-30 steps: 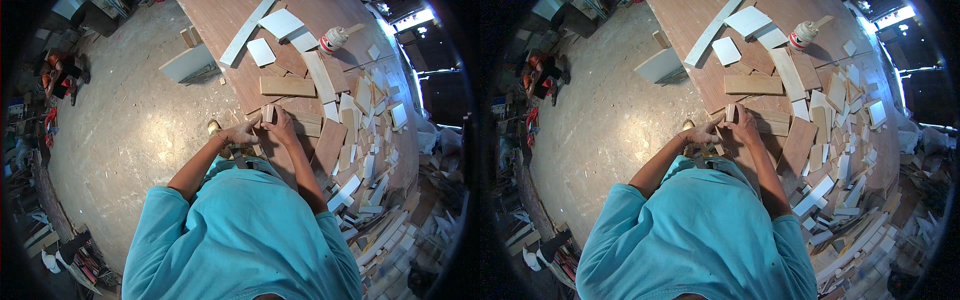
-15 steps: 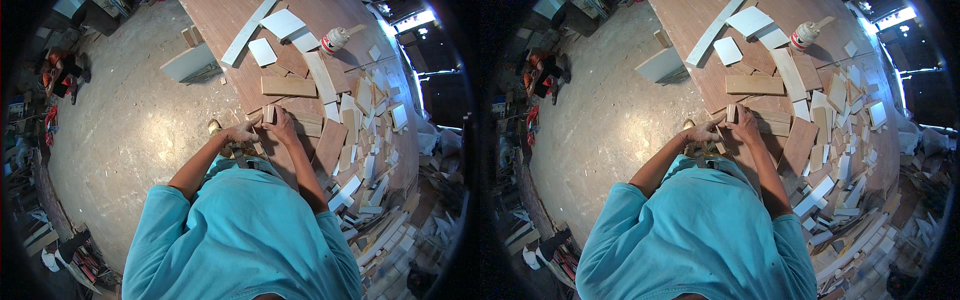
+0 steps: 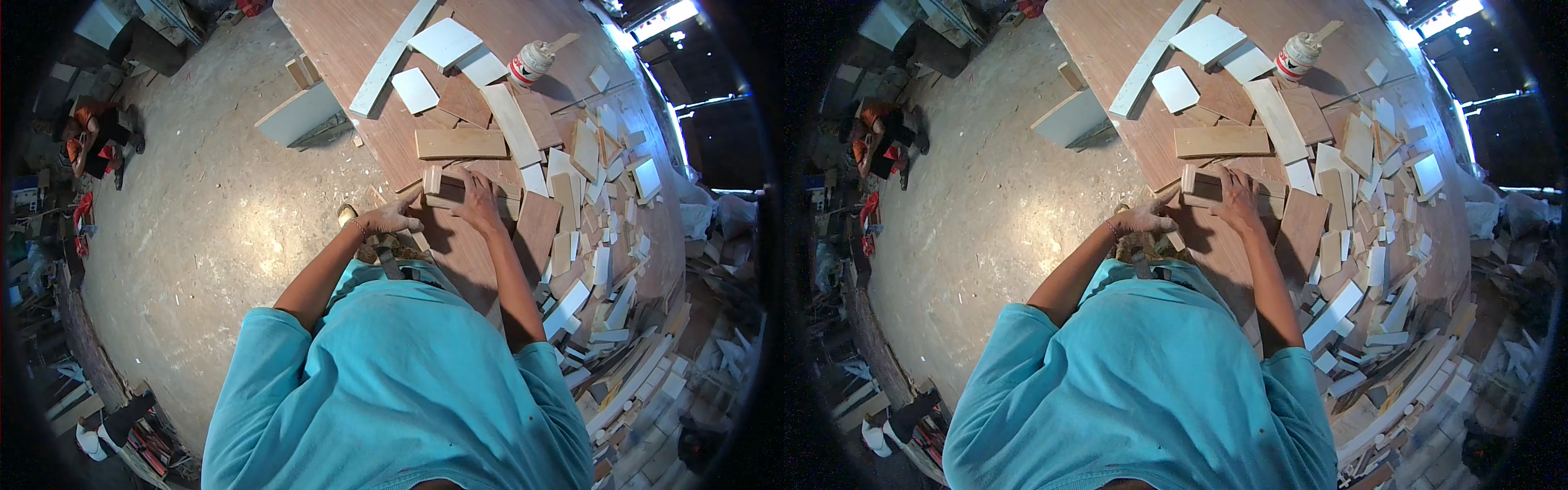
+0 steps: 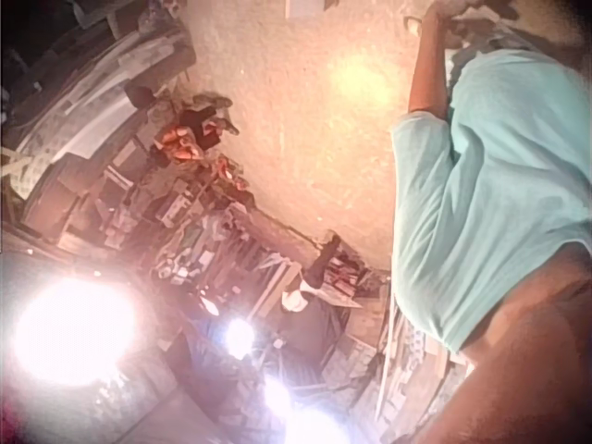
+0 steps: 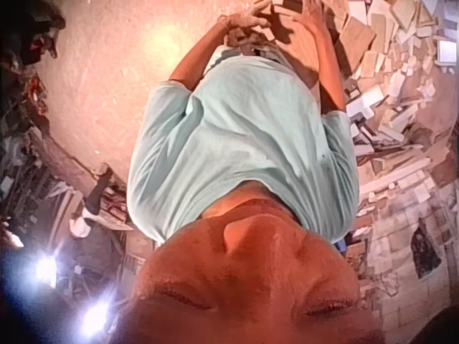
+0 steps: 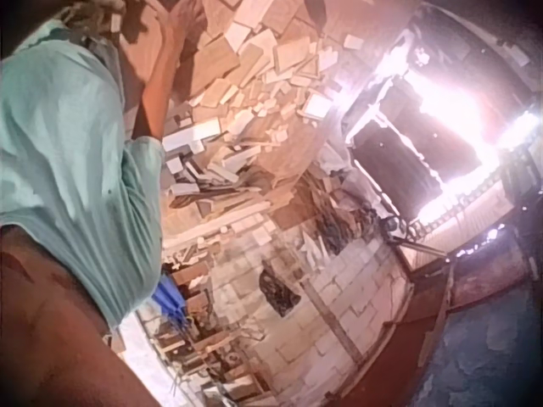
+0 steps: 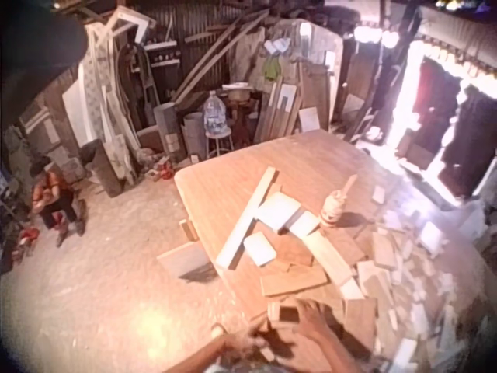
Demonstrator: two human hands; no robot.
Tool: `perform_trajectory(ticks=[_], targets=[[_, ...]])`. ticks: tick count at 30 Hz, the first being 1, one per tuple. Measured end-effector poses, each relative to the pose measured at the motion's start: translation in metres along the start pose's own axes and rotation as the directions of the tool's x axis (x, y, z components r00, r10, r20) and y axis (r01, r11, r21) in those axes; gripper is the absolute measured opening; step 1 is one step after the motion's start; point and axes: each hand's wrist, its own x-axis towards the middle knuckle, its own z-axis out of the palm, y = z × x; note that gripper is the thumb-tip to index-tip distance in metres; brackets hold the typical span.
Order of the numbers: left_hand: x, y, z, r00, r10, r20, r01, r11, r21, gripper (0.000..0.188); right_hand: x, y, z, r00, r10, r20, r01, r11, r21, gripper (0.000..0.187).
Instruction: Applying glue and carefully assembling small wooden pieces into a rectangular structure.
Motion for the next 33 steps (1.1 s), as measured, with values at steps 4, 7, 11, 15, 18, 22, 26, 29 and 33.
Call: perform_trajectory(ticks=[4,7,11,15,18,22,26,29,33], targets=[[0.015,-0.017,-0.011,0.994,0.078,-0.071,-0.072,0.994,0.079,0.093,0.008,-0.006,-0.007,0.999,0.019,-0.05,-0.019,1.0,-0.003,0.093],[0.021,-0.02,-0.019,0.999,0.021,-0.049,-0.015,0.993,0.113,0.084,0.015,-0.009,-0.005,0.994,-0.025,-0.103,0.042,0.986,0.159,0.09],[0.02,-0.019,-0.018,0.999,0.02,-0.034,-0.015,0.988,0.153,0.084,0.02,-0.021,0.0,0.986,-0.062,-0.155,0.121,0.908,0.401,0.084],[0.007,0.006,-0.01,1.0,0.001,0.005,-0.001,0.998,0.055,0.084,0.026,-0.023,0.007,0.975,-0.073,-0.211,0.175,0.838,0.517,0.082],[0.01,-0.006,-0.013,0.997,-0.078,0.001,0.078,0.996,0.032,0.083,0.027,-0.032,0.003,0.991,-0.04,-0.127,0.101,0.847,0.522,0.08],[0.012,-0.006,-0.013,0.996,-0.084,0.013,0.084,0.996,0.025,0.082,0.027,-0.03,0.009,0.982,-0.056,-0.181,0.135,0.878,0.459,0.078],[0.001,0.019,-0.007,0.993,-0.116,0.026,0.117,0.993,-0.019,0.08,0.027,-0.028,0.011,0.986,-0.035,-0.165,0.1,0.91,0.403,0.074],[0.004,0.006,-0.008,0.998,-0.058,-0.037,0.059,0.998,0.011,0.085,0.026,-0.032,0.011,0.982,-0.058,-0.178,0.126,0.907,0.401,0.073],[0.003,0.012,-0.007,0.998,-0.067,0.005,0.067,0.997,-0.028,0.085,0.026,-0.031,0.011,0.979,-0.052,-0.196,0.123,0.922,0.366,0.074]])
